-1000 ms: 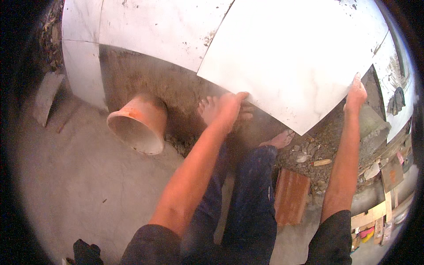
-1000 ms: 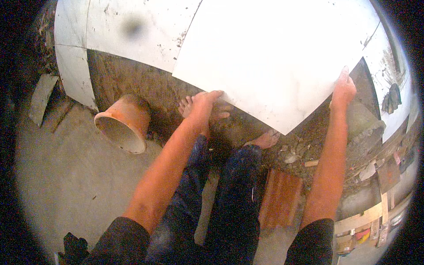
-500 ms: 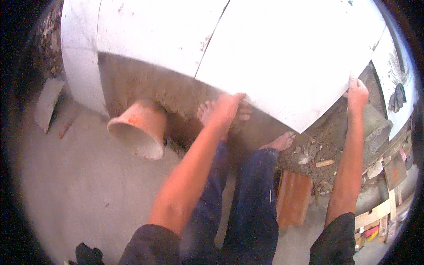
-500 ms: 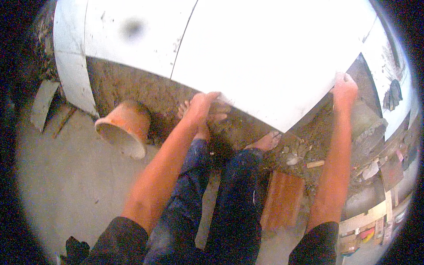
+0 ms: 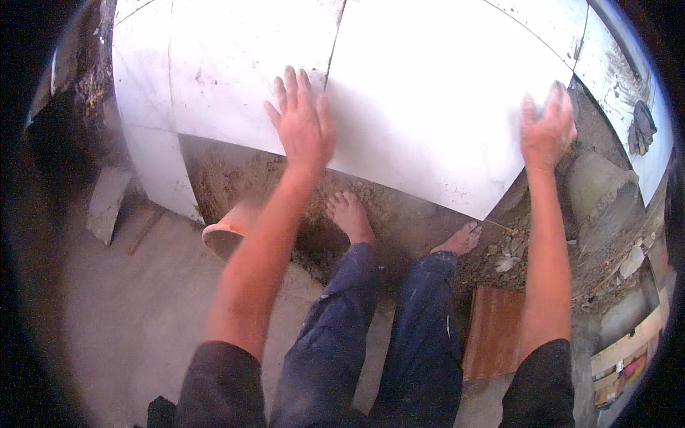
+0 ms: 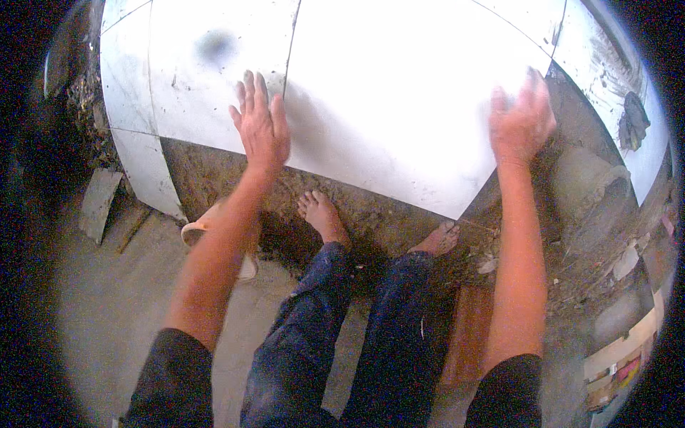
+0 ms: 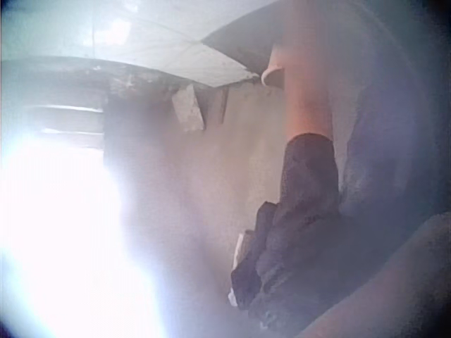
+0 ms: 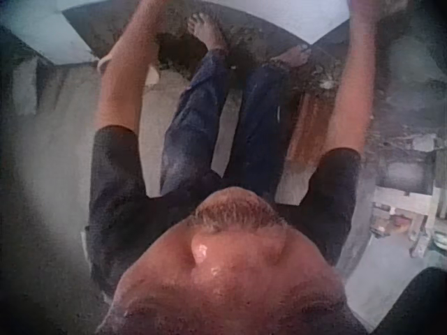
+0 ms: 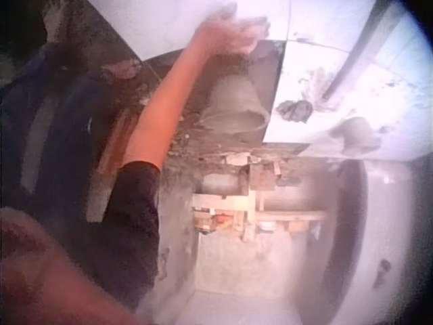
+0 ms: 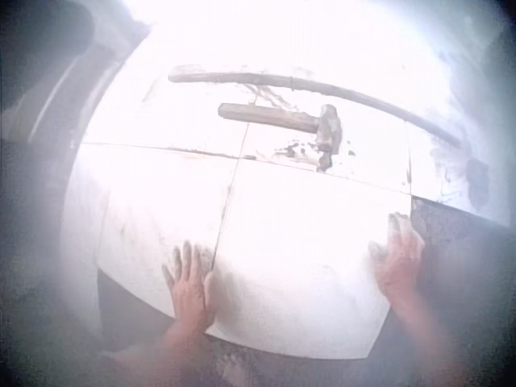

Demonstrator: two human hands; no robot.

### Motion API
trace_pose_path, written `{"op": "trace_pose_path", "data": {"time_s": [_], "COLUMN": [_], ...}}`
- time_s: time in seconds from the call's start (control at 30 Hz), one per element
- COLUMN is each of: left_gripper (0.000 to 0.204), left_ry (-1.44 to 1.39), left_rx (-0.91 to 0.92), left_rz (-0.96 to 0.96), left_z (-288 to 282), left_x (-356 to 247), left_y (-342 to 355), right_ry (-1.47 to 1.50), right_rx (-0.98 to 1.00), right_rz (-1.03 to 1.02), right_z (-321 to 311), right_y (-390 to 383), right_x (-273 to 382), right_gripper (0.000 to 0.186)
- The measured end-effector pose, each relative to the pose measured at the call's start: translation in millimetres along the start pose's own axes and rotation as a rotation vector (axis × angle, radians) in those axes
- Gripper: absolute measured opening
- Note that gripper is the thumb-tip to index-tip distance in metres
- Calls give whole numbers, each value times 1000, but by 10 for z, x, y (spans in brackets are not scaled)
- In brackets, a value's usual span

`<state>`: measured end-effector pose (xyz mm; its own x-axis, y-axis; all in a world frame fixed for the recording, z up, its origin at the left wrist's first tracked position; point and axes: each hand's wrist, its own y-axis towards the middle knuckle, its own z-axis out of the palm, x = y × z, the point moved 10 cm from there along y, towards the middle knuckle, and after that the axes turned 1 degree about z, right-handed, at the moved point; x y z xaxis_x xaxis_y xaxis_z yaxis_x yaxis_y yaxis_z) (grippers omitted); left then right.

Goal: The person spreads wet cement on the floor using a trowel and a bucket. They then pick up a white ceramic tile, place it onto the prepared cement bed, and press it down to secure it.

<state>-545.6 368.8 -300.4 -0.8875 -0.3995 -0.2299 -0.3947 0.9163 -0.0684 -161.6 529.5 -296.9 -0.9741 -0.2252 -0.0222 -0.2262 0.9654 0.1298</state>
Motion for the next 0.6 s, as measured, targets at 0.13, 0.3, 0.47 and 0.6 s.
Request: {"op": "trace_pose_path", "data": {"time_s": [0.13, 0.3, 0.47, 0.6], "left_gripper": [62, 68, 65, 70], "left_ry": [131, 162, 57, 179], "left_rx": [29, 143, -18, 127], "left_rz": [416, 382, 518, 434], "left_z": [404, 464, 372, 540], "left_x": [-389, -762, -605, -476], "left_y": [582, 811, 808, 628], "right_ry": [-61, 39, 64, 147], "right_rx": [-36, -109, -21, 81], "right_rz": [-101, -76, -42, -6], "right_z": [336, 339, 273, 160], "right_y": [-104, -101, -139, -326], "right_x": [148, 77, 138, 137], "right_gripper": [62, 61, 67, 69]}}
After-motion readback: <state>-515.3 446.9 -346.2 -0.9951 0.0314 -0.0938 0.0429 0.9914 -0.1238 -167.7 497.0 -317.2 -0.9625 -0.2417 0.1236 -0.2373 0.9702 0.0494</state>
